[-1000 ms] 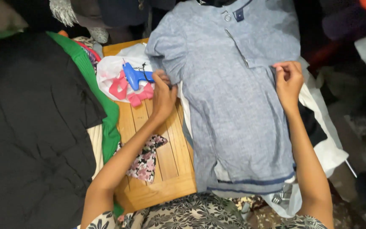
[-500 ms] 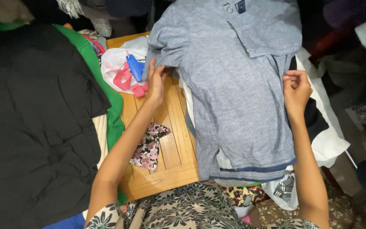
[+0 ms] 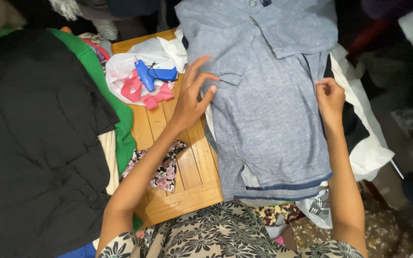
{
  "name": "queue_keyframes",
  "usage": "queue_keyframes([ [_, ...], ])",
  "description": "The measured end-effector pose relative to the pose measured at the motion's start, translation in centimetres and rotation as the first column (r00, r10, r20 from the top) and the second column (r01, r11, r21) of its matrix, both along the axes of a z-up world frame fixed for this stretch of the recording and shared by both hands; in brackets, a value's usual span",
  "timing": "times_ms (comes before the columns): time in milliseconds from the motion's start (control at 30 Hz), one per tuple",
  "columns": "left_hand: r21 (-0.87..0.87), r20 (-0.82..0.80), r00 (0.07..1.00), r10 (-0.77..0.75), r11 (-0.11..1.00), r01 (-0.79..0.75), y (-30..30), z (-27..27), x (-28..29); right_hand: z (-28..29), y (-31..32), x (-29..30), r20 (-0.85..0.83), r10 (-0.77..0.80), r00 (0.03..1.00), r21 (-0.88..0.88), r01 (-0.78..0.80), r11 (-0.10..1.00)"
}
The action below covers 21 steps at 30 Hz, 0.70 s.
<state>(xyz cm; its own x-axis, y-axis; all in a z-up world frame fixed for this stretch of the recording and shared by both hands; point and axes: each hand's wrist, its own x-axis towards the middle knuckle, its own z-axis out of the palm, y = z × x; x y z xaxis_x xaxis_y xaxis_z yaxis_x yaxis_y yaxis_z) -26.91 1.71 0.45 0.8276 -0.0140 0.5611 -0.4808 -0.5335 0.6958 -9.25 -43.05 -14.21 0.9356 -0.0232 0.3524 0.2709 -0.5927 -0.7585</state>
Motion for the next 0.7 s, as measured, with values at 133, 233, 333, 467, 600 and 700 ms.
queue_keyframes([
  [133,-0.172,-0.044,0.977,0.211,0.961,-0.215,-2.5,-1.4,-2.4,1.6,0.2,-0.8,-0.213,0.078,0.974,0.297,-0.012,0.955],
  [233,-0.376,-0.233,0.951,0.204,0.883,-0.282,-3.9,-5.5,-2.6,4.4,1.4,-3.1,-0.216,0.130,0.968,0.395,-0.035,0.918],
  [333,-0.583,-0.367,0.930,-0.001,0.780,-0.229,-5.3,-8.1,-3.0,7.6,2.9,-5.6,-0.283,0.186,0.941,0.440,-0.045,0.897],
  [467,-0.666,-0.475,0.873,-0.108,0.692,-0.277,-6.5,-8.5,-3.8,10.2,3.1,-8.0,-0.401,0.340,0.851,0.593,-0.042,0.804],
  [600,-0.738,-0.538,0.816,-0.213,0.587,-0.333,-7.5,-4.2,-5.4,8.4,0.0,-6.3,-0.435,0.428,0.792,0.707,0.006,0.707],
  [700,-0.808,-0.483,0.823,-0.297,0.514,-0.289,-7.8,-3.7,-6.3,7.3,-0.7,-4.6,-0.424,0.472,0.773,0.862,0.185,0.472],
])
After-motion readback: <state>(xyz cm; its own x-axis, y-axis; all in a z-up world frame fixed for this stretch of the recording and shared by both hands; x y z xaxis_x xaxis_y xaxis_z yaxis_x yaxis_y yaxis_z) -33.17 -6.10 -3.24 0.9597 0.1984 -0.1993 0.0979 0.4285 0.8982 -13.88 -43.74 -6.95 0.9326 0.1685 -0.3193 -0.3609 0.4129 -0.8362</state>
